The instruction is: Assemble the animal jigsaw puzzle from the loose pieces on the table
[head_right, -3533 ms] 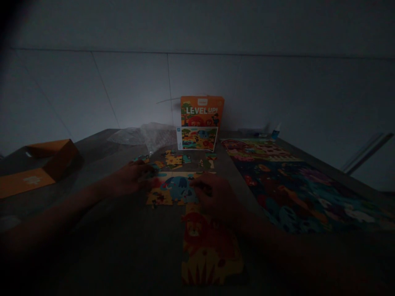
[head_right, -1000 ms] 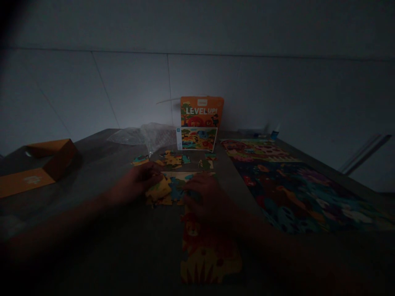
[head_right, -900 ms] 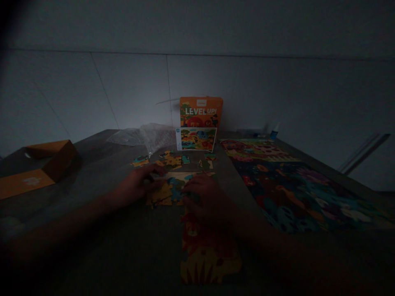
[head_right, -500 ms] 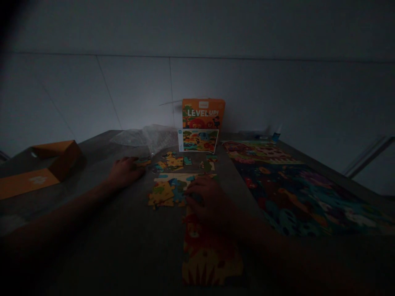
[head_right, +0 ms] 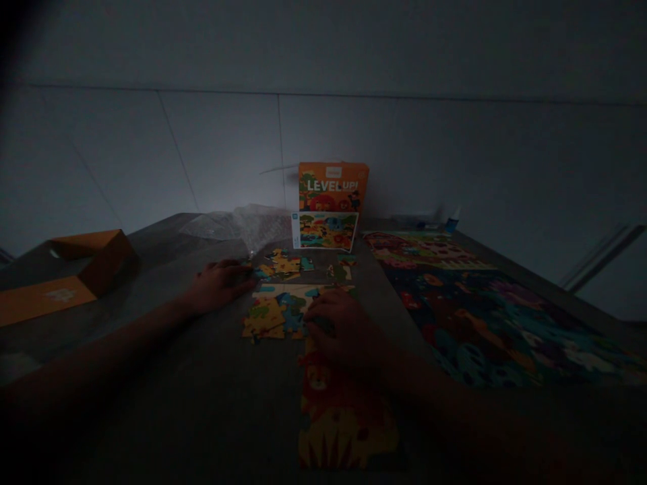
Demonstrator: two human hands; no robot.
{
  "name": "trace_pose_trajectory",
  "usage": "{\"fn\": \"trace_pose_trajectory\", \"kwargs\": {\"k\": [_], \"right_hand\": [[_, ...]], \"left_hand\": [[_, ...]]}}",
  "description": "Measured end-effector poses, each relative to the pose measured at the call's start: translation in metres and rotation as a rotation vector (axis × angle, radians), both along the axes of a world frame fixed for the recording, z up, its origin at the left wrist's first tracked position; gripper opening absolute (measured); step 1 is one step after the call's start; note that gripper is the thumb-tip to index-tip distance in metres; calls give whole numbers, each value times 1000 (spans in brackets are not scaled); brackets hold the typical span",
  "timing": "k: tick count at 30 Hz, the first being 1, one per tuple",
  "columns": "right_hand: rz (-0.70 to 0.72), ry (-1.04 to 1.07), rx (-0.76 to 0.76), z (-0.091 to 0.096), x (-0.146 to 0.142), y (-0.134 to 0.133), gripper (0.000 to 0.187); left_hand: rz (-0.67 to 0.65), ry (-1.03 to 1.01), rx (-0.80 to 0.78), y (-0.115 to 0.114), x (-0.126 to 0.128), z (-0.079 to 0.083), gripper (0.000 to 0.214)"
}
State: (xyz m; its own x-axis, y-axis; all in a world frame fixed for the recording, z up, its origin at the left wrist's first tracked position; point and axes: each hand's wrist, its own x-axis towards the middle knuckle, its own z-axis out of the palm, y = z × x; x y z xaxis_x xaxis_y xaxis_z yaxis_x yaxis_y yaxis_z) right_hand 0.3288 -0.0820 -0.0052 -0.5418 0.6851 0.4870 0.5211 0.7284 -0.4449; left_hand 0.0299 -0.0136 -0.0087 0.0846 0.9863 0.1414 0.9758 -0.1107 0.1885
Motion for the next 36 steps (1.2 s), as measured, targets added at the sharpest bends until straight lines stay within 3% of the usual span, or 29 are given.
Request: {"fn": "trace_pose_trajectory", "kwargs": {"k": [6, 10, 13, 18, 23, 29, 32, 34, 36], "right_hand": [[-7, -14, -38, 1, -1, -1, 16], [2, 4, -13, 1, -3, -1, 16], [5, 12, -2, 1, -4, -1, 16], [3, 4, 26, 0, -2, 4, 15], [-7, 23, 37, 0, 2, 7, 16], [-17, 18, -19, 5, 1, 2, 18], [-31, 58, -27, 4, 2, 2, 17], [-85, 117, -64, 3, 2, 2, 17], [-139, 220, -157, 3, 1, 1, 25]], "left_hand": [[-6, -25, 41, 2, 2, 0, 49], [-238, -51, 194, 1, 12, -3, 48], [-377, -77, 225, 1, 26, -5, 51], [-196, 13, 98, 15, 59, 1, 57], [-42, 1, 70, 34, 96, 10, 54], [18, -82, 41, 43, 116, 17, 39], [-3, -165, 16, 30, 108, 27, 49], [-66, -224, 43, 5, 96, 31, 53], [-253, -327, 203, -28, 83, 31, 54]]}}
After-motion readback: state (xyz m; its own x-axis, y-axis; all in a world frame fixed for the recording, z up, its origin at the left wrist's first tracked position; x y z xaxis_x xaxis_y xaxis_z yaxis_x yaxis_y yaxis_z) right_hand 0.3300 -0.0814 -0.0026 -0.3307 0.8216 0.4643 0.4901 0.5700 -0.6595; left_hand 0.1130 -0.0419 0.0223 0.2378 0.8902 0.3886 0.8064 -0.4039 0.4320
